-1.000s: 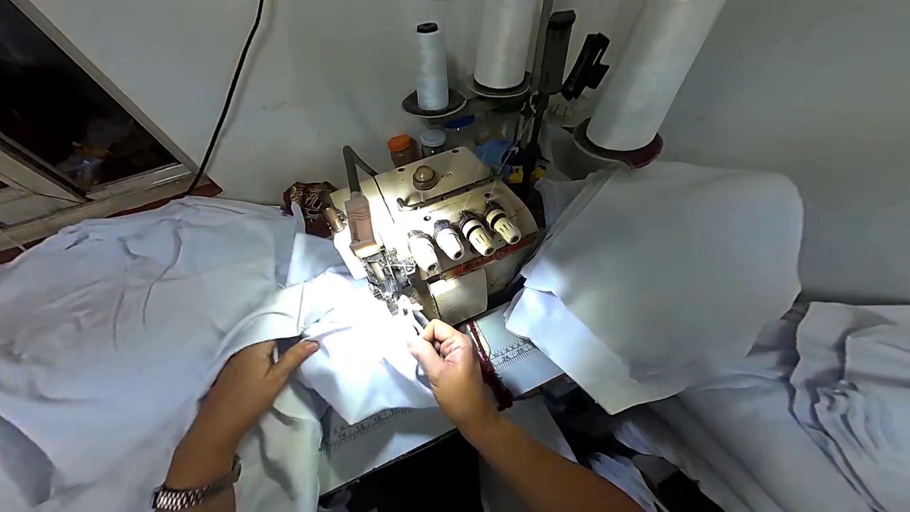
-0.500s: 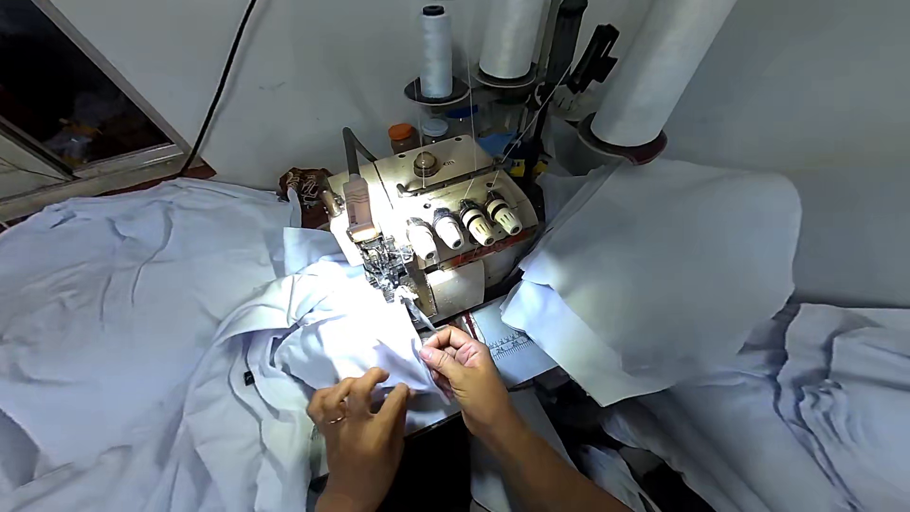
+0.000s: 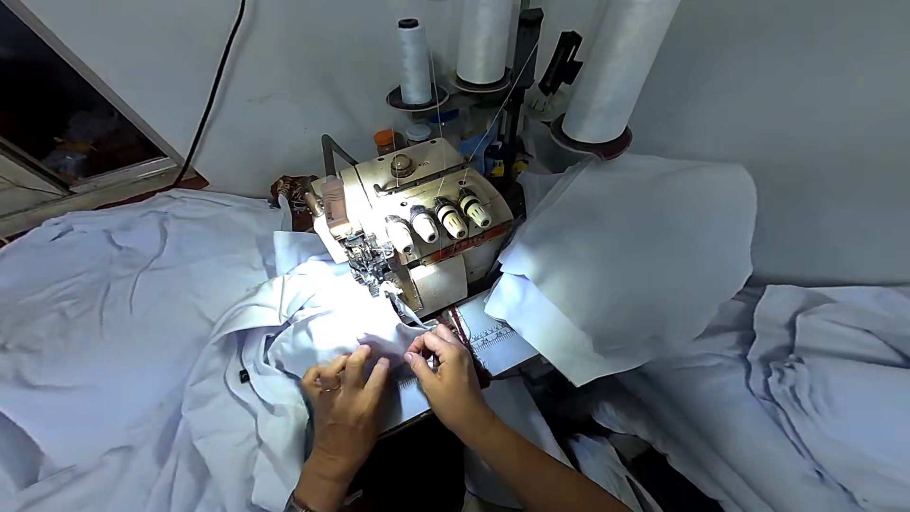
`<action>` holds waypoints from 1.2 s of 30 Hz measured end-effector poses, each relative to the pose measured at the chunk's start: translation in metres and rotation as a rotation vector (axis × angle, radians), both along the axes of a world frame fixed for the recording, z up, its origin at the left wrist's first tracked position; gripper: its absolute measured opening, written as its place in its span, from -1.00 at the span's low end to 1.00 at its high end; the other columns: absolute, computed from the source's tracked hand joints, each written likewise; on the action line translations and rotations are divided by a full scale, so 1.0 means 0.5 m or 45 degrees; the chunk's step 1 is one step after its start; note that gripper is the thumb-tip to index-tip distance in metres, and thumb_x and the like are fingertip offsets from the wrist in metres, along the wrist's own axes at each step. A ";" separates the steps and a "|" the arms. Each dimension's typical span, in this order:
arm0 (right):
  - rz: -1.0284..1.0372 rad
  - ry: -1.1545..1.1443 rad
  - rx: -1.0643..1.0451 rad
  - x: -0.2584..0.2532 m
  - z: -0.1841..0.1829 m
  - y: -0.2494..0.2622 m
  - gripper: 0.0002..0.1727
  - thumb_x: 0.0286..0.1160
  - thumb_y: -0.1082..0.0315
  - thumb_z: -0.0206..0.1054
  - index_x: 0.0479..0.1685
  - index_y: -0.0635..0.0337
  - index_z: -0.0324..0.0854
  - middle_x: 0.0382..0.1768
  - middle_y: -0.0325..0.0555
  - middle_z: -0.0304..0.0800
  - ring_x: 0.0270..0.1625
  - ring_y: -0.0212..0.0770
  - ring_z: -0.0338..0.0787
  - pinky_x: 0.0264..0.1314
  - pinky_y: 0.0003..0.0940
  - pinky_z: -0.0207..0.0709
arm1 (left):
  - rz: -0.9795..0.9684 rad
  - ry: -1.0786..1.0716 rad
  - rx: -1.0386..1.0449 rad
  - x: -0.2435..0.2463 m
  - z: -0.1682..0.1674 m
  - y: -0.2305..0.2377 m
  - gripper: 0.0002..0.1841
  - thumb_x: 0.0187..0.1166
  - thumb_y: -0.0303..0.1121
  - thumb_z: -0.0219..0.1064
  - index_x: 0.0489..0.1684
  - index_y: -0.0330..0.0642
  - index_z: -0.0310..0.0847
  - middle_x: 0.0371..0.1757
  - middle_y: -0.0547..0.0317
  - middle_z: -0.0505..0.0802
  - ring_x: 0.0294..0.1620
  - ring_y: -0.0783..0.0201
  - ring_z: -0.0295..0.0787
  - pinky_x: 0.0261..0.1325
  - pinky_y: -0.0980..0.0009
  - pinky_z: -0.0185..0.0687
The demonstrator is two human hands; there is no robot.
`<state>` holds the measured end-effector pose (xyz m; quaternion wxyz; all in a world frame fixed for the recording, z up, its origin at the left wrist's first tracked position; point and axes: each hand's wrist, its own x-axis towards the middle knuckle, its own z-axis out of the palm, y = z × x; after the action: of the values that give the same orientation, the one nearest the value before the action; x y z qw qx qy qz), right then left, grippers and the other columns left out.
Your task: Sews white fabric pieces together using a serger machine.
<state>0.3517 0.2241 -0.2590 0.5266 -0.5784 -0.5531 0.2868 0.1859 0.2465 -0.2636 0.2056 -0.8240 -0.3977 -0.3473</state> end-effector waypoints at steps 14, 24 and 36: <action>0.130 0.469 0.060 -0.017 0.077 -0.033 -0.89 0.66 0.36 0.22 -0.15 0.18 0.61 -0.37 -0.23 0.66 -0.41 -0.44 0.64 -0.33 -0.56 0.55 | 0.049 0.005 0.142 -0.005 0.006 0.007 -0.84 0.63 -0.21 0.27 -0.01 0.08 0.74 0.10 -0.15 0.63 0.12 -0.21 0.46 0.25 -0.16 0.11; 0.027 0.411 0.096 0.003 0.051 -0.046 -0.89 0.63 0.40 0.24 -0.11 0.21 0.64 -0.31 -0.21 0.72 -0.31 -0.42 0.71 -0.23 -0.53 0.62 | -0.320 -0.258 -0.350 -0.045 0.155 0.010 -0.72 0.63 -0.08 0.31 -0.16 -0.13 0.65 0.14 0.02 0.74 0.25 0.03 0.59 0.35 -0.03 0.38; 0.037 0.463 0.045 0.022 0.023 -0.055 -0.90 0.60 0.43 0.24 -0.14 0.24 0.66 -0.34 -0.20 0.72 -0.33 -0.42 0.72 -0.22 -0.52 0.64 | -0.208 -0.276 0.000 -0.015 0.071 0.026 -0.83 0.73 -0.22 0.21 -0.16 0.00 0.71 0.06 0.01 0.70 0.25 -0.04 0.48 0.40 -0.05 0.13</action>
<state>0.3627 0.1964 -0.2474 0.6238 -0.4997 -0.4620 0.3844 0.1785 0.2595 -0.2279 0.1326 -0.8113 -0.3491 -0.4499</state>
